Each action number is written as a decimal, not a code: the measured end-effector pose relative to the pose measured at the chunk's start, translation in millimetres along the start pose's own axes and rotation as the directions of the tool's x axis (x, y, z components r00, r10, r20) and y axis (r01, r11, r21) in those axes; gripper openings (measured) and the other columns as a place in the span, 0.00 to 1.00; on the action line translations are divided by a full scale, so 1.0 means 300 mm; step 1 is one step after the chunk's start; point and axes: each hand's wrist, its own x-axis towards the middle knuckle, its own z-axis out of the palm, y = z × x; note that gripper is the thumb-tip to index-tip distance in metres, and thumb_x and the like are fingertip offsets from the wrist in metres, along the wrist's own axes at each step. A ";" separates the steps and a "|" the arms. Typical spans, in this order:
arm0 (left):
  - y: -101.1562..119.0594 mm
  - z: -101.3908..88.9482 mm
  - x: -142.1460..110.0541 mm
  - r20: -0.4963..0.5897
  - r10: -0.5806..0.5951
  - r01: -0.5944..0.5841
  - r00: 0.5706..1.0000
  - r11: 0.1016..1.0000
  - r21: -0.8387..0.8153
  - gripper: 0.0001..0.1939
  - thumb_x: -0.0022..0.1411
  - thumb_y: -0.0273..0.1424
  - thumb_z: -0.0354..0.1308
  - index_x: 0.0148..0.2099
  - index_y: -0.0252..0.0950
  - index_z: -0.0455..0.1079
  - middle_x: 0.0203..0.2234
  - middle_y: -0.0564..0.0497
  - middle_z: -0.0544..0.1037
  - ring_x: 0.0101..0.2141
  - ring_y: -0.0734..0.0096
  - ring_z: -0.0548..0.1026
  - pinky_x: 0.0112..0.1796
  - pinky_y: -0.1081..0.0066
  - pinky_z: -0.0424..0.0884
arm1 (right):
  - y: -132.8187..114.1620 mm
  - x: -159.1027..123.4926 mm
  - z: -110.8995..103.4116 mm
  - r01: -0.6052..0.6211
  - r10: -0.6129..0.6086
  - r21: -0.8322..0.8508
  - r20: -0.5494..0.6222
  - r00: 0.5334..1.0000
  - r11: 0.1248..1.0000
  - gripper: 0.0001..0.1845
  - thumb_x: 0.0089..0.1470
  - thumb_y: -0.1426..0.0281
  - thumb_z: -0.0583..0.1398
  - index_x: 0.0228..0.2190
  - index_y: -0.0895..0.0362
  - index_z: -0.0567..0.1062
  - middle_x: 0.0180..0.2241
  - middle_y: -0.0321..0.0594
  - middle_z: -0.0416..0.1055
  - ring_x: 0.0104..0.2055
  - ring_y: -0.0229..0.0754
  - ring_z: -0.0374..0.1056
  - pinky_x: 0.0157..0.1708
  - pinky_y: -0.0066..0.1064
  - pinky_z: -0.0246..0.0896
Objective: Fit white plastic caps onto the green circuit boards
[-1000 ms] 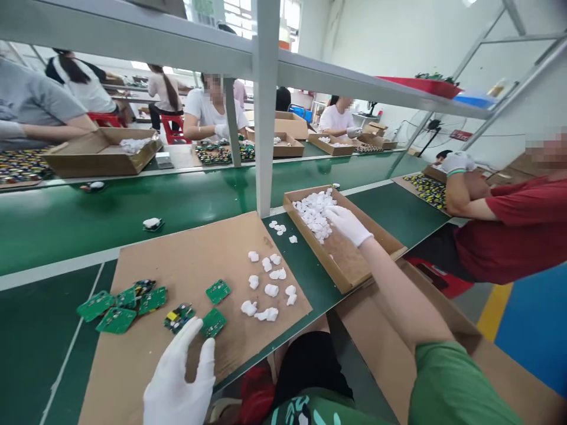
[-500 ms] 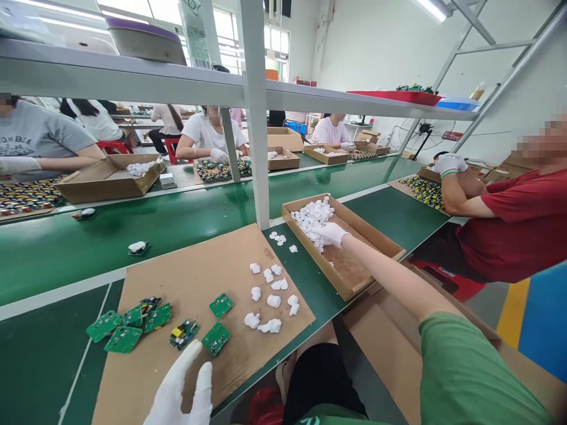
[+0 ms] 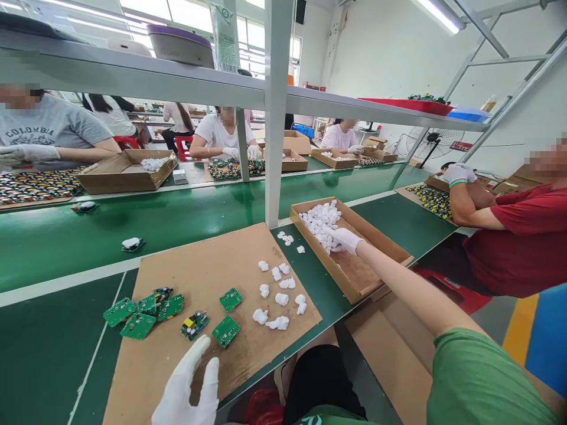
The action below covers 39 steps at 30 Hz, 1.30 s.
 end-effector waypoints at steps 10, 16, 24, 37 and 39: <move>0.001 -0.012 -0.008 0.092 -0.061 0.076 0.994 0.983 -0.169 0.24 0.66 0.47 0.53 0.58 0.43 0.71 0.56 0.47 0.78 0.61 0.47 0.71 0.65 0.47 0.60 | -0.096 -0.139 -0.127 -0.034 0.005 0.256 0.111 0.994 0.966 0.14 0.68 0.61 0.59 0.43 0.59 0.75 0.41 0.42 0.76 0.38 0.39 0.74 0.40 0.35 0.74; 0.145 0.077 -0.066 0.449 0.061 0.271 0.892 0.722 -0.636 0.25 0.63 0.47 0.62 0.57 0.38 0.73 0.56 0.42 0.78 0.54 0.54 0.78 0.58 0.57 0.71 | -0.191 -0.449 0.051 0.088 -0.260 0.407 0.390 0.883 0.909 0.15 0.57 0.63 0.66 0.44 0.56 0.76 0.45 0.45 0.79 0.49 0.49 0.77 0.53 0.44 0.73; 0.184 0.185 -0.093 0.469 0.114 0.465 0.876 0.059 -0.883 0.17 0.66 0.42 0.63 0.49 0.34 0.76 0.42 0.44 0.81 0.38 0.66 0.79 0.39 0.69 0.77 | -0.054 -0.747 0.447 0.684 -0.731 0.288 0.422 0.537 0.670 0.16 0.67 0.64 0.58 0.55 0.48 0.72 0.58 0.43 0.73 0.65 0.50 0.64 0.64 0.50 0.61; 0.148 0.120 -0.086 0.302 -0.047 0.297 0.952 0.374 -0.878 0.17 0.64 0.41 0.65 0.49 0.35 0.76 0.34 0.48 0.82 0.29 0.72 0.78 0.33 0.72 0.78 | -0.009 -0.757 0.467 0.234 -0.464 0.525 0.364 0.808 0.818 0.12 0.62 0.63 0.63 0.47 0.51 0.73 0.32 0.34 0.74 0.36 0.40 0.75 0.44 0.37 0.74; 0.146 0.109 -0.089 0.222 -0.140 0.262 0.965 0.436 -0.861 0.18 0.64 0.41 0.65 0.49 0.34 0.75 0.35 0.48 0.83 0.29 0.72 0.79 0.34 0.72 0.78 | -0.030 -0.724 0.455 0.223 -0.443 0.534 0.328 0.835 0.815 0.15 0.64 0.61 0.61 0.50 0.51 0.68 0.28 0.31 0.72 0.26 0.37 0.70 0.36 0.35 0.73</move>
